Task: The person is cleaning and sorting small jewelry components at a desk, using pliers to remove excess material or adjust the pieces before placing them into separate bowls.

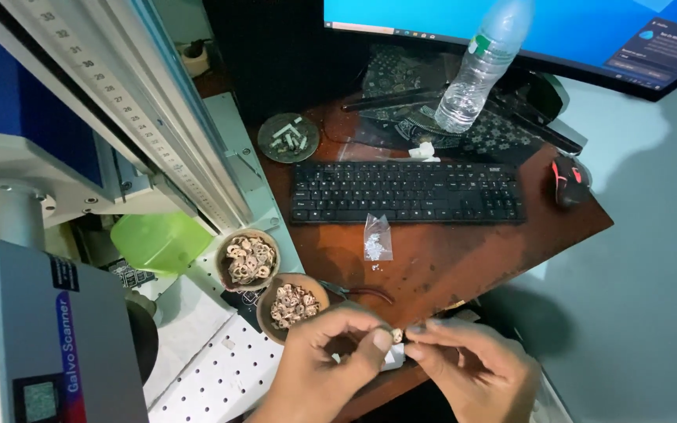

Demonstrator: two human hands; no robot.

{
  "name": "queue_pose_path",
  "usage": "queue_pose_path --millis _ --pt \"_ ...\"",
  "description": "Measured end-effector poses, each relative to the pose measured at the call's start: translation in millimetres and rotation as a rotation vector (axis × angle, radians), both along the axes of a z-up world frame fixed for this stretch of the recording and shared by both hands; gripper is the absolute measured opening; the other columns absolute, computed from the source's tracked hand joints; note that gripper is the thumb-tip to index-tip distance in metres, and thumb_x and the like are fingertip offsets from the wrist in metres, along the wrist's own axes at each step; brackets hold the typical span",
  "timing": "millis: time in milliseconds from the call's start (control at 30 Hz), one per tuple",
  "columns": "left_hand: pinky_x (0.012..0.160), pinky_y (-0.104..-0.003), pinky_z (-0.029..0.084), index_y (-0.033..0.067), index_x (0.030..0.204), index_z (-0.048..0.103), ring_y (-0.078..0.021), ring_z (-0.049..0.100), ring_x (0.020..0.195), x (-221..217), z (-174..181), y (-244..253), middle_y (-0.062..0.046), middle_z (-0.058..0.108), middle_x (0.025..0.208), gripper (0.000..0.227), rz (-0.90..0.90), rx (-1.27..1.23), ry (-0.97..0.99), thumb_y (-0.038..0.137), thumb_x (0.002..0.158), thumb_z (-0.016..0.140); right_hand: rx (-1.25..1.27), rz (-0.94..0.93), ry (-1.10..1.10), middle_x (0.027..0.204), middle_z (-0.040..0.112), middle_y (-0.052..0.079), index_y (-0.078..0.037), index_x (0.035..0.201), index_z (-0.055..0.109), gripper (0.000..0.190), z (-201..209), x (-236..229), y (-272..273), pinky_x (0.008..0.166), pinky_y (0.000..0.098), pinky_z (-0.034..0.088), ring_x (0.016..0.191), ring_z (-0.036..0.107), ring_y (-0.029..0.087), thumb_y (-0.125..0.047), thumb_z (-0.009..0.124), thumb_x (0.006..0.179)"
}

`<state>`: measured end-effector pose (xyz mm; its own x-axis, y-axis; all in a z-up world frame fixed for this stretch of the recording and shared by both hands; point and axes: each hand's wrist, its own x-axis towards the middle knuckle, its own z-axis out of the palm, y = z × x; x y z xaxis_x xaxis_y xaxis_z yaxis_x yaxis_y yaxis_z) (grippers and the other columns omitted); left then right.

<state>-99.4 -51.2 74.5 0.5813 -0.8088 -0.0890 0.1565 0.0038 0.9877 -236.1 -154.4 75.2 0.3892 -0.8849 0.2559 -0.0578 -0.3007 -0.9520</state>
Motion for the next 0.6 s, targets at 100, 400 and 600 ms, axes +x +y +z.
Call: queue_pose_path --millis 100,400,600 --pt "0.054 -0.027 0.044 0.0081 0.088 0.083 -0.0085 0.058 0.062 -2.5 10.1 2.5 -0.003 0.078 0.080 0.019 -0.025 0.023 0.040 0.026 0.090 0.078 -0.043 0.008 0.121 0.081 0.086 0.013 -0.003 0.080 0.083 0.014 11.5 -3.6 0.9 0.071 0.0281 0.072 0.077 0.086 0.018 -0.001 0.086 0.066" --pt "0.064 -0.028 0.053 0.0100 0.090 0.082 -0.0099 0.068 0.074 -5.1 13.9 4.0 -0.002 0.079 0.086 0.019 -0.025 0.002 -0.049 0.028 0.091 0.075 0.035 -0.058 0.161 0.080 0.087 0.017 -0.004 0.100 0.082 0.039 -0.6 -14.1 0.6 0.044 0.0231 0.059 0.061 0.083 0.014 0.000 0.088 0.063" --pt "0.065 -0.026 0.055 0.0088 0.091 0.083 -0.0093 0.070 0.077 -9.3 5.0 -0.5 -0.003 0.081 0.086 0.019 0.028 -0.037 -0.061 0.027 0.091 0.076 0.032 -0.005 0.172 0.083 0.088 0.015 -0.007 0.112 0.080 0.050 9.3 -7.5 -1.0 0.056 0.0275 0.073 0.054 0.084 0.018 0.001 0.088 0.063"
